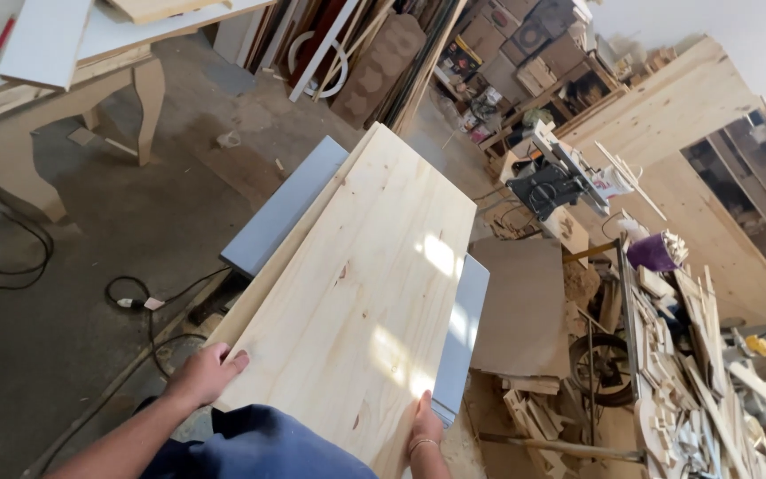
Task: The person is inspecting and measuring a large plywood board by aligning it with a table saw fence and other wooden guide strips in a workshop.
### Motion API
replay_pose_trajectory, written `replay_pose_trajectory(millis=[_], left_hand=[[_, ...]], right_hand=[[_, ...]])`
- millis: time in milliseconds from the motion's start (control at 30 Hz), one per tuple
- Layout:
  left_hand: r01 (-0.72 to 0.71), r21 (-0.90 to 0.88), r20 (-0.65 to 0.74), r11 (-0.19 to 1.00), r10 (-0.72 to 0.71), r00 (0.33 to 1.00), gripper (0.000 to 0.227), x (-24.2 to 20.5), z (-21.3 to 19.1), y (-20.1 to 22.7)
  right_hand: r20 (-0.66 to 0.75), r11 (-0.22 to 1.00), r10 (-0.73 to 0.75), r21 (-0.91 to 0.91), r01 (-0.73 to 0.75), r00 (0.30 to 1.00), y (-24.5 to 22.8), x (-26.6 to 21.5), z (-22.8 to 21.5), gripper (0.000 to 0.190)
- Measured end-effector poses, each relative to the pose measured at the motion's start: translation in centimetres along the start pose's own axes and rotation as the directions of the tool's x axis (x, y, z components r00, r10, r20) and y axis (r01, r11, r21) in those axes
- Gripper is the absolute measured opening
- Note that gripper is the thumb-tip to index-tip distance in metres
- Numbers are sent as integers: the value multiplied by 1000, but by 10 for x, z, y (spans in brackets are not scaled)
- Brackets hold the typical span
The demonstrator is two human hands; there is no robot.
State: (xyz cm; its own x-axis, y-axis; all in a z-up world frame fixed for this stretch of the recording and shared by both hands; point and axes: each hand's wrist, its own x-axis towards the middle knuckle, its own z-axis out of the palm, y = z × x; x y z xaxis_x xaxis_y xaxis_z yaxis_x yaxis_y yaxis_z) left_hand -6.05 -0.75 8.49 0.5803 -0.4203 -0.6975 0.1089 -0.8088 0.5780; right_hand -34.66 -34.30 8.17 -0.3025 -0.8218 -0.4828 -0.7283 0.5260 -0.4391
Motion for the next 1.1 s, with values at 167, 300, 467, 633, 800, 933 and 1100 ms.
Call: replay_pose_trajectory(millis=[167, 300, 467, 633, 800, 933, 1100], left_hand=[[46, 146, 2, 988, -46, 999, 74, 14, 1, -26], [-341, 245, -464, 908, 419, 781, 72, 36, 20, -72], [-131, -48, 103, 990, 135, 985, 87, 35, 6, -69], [-240, -57, 55, 969, 243, 968, 82, 46, 26, -86], [-231, -110, 127, 967, 244, 961, 76, 33, 10, -76], [-290, -157, 120, 944, 310, 943, 70, 35, 15, -76], [-317, -182, 131, 931, 343, 930, 72, 34, 26, -73]], right_hand=[[-41, 999, 21, 41, -19, 999, -4, -14, 5, 85], [-64, 999, -24, -50, 20, 998, -8, -18, 2, 83], [-89, 993, -46, -113, 36, 995, -10, -27, 3, 76], [-70, 949, -170, -281, 144, 983, 3, -1, 4, 85], [-142, 977, -118, -196, 89, 983, -10, -42, 1, 84], [-155, 984, -98, -166, 72, 983, -28, -52, 3, 86], [-177, 991, -49, -135, 26, 983, -34, -44, 5, 86]])
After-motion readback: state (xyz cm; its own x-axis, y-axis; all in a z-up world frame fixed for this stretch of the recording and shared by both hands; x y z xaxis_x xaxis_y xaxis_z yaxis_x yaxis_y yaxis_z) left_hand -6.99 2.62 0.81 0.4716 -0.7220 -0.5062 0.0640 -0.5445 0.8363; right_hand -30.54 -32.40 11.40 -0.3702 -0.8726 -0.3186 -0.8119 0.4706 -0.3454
